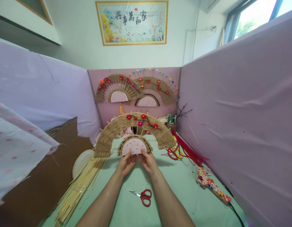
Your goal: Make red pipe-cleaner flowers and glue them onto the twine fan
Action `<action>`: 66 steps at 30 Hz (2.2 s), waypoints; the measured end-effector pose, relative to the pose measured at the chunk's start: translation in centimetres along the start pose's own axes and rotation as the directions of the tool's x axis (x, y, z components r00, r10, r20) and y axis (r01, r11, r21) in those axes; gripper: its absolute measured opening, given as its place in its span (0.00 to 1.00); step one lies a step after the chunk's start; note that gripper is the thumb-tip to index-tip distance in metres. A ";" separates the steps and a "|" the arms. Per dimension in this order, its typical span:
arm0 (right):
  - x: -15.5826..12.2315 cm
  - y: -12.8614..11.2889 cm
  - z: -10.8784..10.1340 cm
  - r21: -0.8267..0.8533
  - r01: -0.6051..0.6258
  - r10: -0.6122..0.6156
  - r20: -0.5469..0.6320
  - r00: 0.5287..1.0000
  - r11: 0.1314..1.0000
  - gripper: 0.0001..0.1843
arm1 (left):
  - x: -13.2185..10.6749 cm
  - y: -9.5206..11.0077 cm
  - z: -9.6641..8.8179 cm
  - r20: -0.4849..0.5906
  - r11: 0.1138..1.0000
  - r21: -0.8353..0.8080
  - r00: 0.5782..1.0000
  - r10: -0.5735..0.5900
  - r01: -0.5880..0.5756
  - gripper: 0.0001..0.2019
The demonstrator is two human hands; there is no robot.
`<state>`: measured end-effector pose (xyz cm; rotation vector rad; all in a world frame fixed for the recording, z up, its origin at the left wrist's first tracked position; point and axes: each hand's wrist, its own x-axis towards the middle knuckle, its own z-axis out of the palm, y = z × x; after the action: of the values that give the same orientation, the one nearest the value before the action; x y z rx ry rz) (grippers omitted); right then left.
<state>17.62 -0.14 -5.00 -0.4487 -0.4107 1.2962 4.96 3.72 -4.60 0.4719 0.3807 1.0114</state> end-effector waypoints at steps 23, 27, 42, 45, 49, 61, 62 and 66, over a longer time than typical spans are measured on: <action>-2.9 -1.3 2.9 -0.045 0.031 -0.032 -0.016 0.999 0.999 0.17 | -3.1 0.9 3.4 -0.143 0.998 0.021 0.987 0.069 -0.066 0.06; -6.2 -1.5 3.3 -0.130 -0.003 0.000 -0.027 1.000 0.991 0.22 | -6.6 0.9 4.2 -0.221 0.997 0.053 0.973 0.062 -0.052 0.06; -14.7 -0.9 2.4 -0.227 -0.113 0.082 -0.142 0.986 0.967 0.25 | -14.2 -1.8 4.9 -0.464 0.986 0.168 0.884 0.060 0.021 0.06; -15.8 -0.8 2.3 -0.199 -0.165 0.134 -0.161 0.978 0.966 0.22 | -15.5 -1.6 5.1 -0.476 0.975 0.215 0.878 0.053 0.058 0.07; -17.4 -0.8 2.4 -0.181 -0.240 0.202 -0.202 0.958 0.954 0.22 | -16.7 -1.2 4.7 -0.516 0.951 0.274 0.857 0.022 0.141 0.07; -17.1 -1.3 1.8 -0.128 -0.289 0.231 -0.341 0.911 0.949 0.22 | -15.3 -3.0 4.0 -0.515 0.919 0.340 0.857 0.005 0.198 0.11; -17.0 -1.5 1.8 -0.127 -0.293 0.232 -0.357 0.905 0.947 0.22 | -15.3 -3.2 4.1 -0.507 0.918 0.343 0.862 0.003 0.199 0.13; -17.2 -1.7 1.3 -0.165 -0.336 0.253 -0.385 0.888 0.927 0.25 | -16.0 -3.7 4.5 -0.551 0.916 0.332 0.834 -0.006 0.226 0.17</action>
<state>14.48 -17.11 -3.63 -0.9577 -0.1848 1.4316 2.18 -12.76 -1.50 0.5006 1.1273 0.9367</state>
